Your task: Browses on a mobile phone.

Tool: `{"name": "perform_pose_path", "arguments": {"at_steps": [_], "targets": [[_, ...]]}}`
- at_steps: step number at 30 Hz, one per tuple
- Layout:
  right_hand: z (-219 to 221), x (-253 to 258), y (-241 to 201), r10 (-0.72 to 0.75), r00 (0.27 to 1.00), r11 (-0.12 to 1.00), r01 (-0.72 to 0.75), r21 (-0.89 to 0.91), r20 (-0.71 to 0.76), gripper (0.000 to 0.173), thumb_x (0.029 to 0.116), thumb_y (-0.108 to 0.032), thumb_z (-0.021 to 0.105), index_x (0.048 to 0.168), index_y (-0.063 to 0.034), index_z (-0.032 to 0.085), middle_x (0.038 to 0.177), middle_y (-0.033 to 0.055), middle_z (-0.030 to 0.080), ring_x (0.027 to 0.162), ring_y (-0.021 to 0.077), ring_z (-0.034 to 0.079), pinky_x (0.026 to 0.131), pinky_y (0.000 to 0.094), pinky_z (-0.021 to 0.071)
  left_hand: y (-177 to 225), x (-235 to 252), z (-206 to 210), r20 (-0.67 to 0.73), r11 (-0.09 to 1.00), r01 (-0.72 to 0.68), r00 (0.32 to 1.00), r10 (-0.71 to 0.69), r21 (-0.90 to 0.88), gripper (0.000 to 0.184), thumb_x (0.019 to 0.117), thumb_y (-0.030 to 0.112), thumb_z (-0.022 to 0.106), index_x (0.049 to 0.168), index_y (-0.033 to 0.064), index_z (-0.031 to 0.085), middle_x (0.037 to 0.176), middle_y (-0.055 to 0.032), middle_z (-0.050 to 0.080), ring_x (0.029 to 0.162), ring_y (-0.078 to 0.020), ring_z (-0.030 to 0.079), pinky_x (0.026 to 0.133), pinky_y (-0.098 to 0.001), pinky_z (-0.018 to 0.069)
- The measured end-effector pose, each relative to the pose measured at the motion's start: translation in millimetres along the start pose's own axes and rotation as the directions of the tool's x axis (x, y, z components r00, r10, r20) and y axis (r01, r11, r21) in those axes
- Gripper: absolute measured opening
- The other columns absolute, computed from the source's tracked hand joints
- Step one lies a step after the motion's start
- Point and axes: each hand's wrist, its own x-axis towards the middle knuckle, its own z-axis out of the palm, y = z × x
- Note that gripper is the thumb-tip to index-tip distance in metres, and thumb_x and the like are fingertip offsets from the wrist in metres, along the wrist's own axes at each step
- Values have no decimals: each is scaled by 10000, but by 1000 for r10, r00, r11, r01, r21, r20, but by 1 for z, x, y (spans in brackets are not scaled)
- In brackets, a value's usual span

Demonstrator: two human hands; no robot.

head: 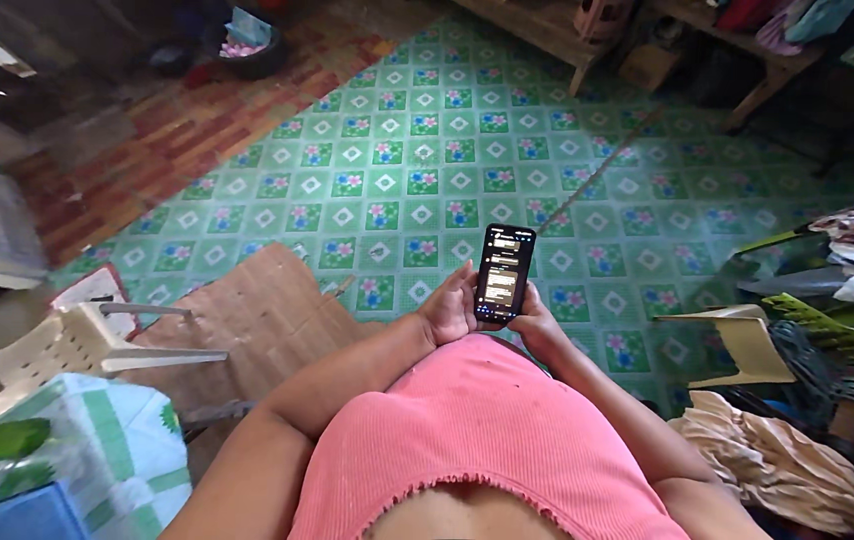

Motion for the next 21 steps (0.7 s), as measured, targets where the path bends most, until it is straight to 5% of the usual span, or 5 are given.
{"name": "perform_pose_path", "arguments": {"at_steps": [14, 17, 21], "targets": [[-3, -2, 5, -47, 996, 995, 41, 91, 73, 818, 713, 91, 525, 1464, -91, 255, 1311, 193, 612, 1114, 342, 680, 911, 537, 592, 2, -4, 3, 17, 1000, -5, 1000, 5, 16, 726, 1034, 651, 98, 1494, 180, 405, 1393, -212, 574, 1225, -396, 610, 989, -573, 526], [-8, -2, 9, -66, 989, 986, 44, 161, 135, 759, 750, -26, 594, 1445, -122, 305, 1319, 183, 607, 1120, 330, 666, 920, 503, 572, 3, -4, 3, 26, 1000, -15, 1000, 15, 7, 731, 1032, 654, 103, 1497, 171, 393, 1390, -226, 571, 1208, -406, 616, 969, -573, 534], [-10, -1, 12, -74, 989, 989, 57, 138, 125, 758, 737, 12, 595, 1427, -122, 312, 1291, 151, 625, 1090, 285, 679, 903, 462, 579, 4, -3, 2, 26, 1000, -18, 999, 18, 8, 725, 1030, 661, 114, 1485, 178, 406, 1372, -229, 585, 1185, -405, 632, 957, -561, 545]]}}
